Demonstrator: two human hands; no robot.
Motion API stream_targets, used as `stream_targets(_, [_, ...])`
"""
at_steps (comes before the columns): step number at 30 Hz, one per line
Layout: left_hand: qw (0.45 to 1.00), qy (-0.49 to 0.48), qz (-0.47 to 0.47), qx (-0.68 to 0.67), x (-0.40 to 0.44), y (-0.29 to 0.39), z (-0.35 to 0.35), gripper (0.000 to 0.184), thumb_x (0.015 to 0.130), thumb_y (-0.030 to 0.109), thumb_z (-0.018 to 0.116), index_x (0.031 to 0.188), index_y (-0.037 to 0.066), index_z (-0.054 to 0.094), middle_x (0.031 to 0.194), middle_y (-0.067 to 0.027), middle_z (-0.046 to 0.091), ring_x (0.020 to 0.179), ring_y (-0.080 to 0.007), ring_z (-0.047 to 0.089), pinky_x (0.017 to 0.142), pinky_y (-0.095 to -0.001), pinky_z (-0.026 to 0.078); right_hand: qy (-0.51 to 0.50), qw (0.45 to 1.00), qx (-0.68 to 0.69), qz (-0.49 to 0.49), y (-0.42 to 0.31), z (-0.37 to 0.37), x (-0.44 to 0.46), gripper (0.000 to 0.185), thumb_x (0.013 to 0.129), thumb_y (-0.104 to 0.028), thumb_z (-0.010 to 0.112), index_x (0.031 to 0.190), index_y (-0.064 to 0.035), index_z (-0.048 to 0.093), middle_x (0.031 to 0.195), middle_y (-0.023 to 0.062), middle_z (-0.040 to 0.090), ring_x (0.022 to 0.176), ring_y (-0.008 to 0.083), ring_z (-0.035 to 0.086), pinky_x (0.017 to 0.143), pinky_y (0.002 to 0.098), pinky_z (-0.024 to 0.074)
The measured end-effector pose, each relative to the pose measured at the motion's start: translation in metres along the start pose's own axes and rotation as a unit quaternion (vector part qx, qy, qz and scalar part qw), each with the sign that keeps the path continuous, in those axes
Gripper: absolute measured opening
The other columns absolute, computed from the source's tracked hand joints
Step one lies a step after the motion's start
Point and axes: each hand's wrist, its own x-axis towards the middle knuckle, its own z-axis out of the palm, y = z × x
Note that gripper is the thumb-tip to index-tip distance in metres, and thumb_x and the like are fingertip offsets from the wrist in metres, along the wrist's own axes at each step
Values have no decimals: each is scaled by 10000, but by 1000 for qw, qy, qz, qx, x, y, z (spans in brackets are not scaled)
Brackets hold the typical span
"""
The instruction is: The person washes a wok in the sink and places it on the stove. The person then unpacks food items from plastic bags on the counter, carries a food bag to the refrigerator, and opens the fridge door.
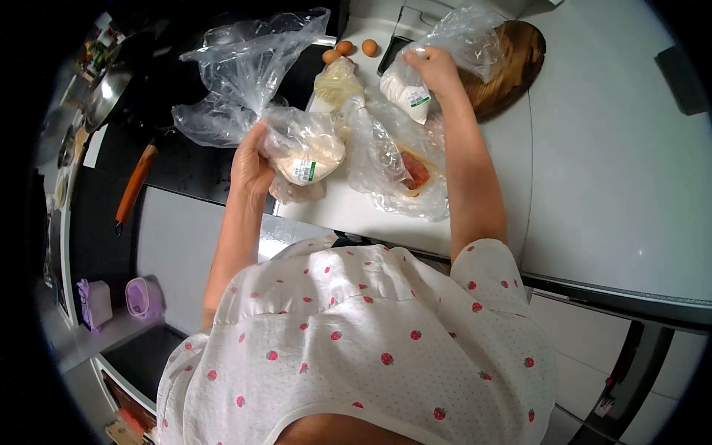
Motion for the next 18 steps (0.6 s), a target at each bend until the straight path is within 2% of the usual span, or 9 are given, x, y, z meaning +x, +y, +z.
stream_targets(1, [1000, 7, -11, 0, 1, 0, -1, 310, 784, 147, 610, 1034, -20, 532, 1019, -113, 569, 952, -212, 546, 861, -346, 443, -1, 1000, 1, 1, 8, -2, 3, 192, 783, -159, 620, 826, 27, 633, 797, 68, 637, 704, 133, 578, 636, 253, 446])
stream_targets(4, [999, -3, -36, 12, 3, -1, -1, 334, 779, 134, 614, 1048, -34, 511, 992, -116, 564, 914, -194, 548, 841, -331, 446, -19, 981, -188, 41, 25, -3, 8, 260, 738, -241, 649, 773, 16, 633, 744, 118, 627, 655, 145, 581, 608, 276, 449])
stream_targets(6, [999, -11, -35, 14, 2, -4, -4, 332, 780, 134, 615, 1048, -33, 510, 992, -114, 563, 914, -194, 548, 840, -326, 445, -53, 946, -319, 26, 34, -3, 7, 294, 705, -255, 663, 796, 22, 634, 779, 153, 631, 730, 164, 604, 645, 275, 455])
stream_targets(7, [999, -19, -32, 15, 2, -5, -4, 331, 782, 133, 615, 1048, -31, 509, 993, -113, 563, 913, -193, 548, 838, -320, 443, -67, 920, -380, 64, -8, 4, -13, 262, 727, -140, 633, 934, 21, 627, 831, 107, 643, 745, 154, 581, 689, 264, 449])
stream_targets(8, [999, -17, -34, 16, 4, -7, -6, 331, 782, 133, 615, 1048, -31, 509, 993, -113, 563, 913, -193, 548, 838, -320, 443, -68, 920, -380, 66, -22, 12, -24, 262, 727, -140, 633, 934, 21, 627, 831, 107, 643, 745, 154, 581, 689, 264, 449])
stream_targets(10, [999, -43, -30, -2, 10, -10, -8, 322, 788, 127, 611, 1052, -25, 506, 997, -109, 560, 910, -191, 547, 838, -313, 440, -83, 974, -210, -31, -37, 29, -41, 319, 729, -142, 625, 1015, -2, 601, 910, 117, 632, 810, 172, 583, 736, 281, 449])
stream_targets(12, [999, -40, -25, 14, 11, -12, -7, 318, 794, 130, 608, 1053, -24, 506, 997, -108, 560, 915, -188, 544, 837, -312, 438, -187, 973, -101, -92, -42, 61, -57, 367, 734, -151, 617, 1078, -33, 574, 955, 120, 620, 863, 187, 580, 768, 290, 446])
stream_targets(14, [998, -40, -24, 30, 10, -11, -1, 314, 801, 133, 605, 1054, -22, 506, 997, -107, 559, 920, -186, 540, 836, -310, 437, -141, 931, -210, -265, -56, 89, -81, 345, 727, -173, 607, 1040, -31, 580, 919, 124, 621, 862, 189, 585, 754, 291, 448])
stream_targets(18, [999, -28, -2, 20, 1, -7, 10, 291, 830, 169, 579, 1047, -15, 518, 998, -99, 560, 936, -180, 526, 830, -303, 428, -236, 920, -259, -176, -69, 109, -98, 283, 711, -177, 598, 947, -22, 597, 842, 125, 620, 801, 191, 592, 719, 279, 450])
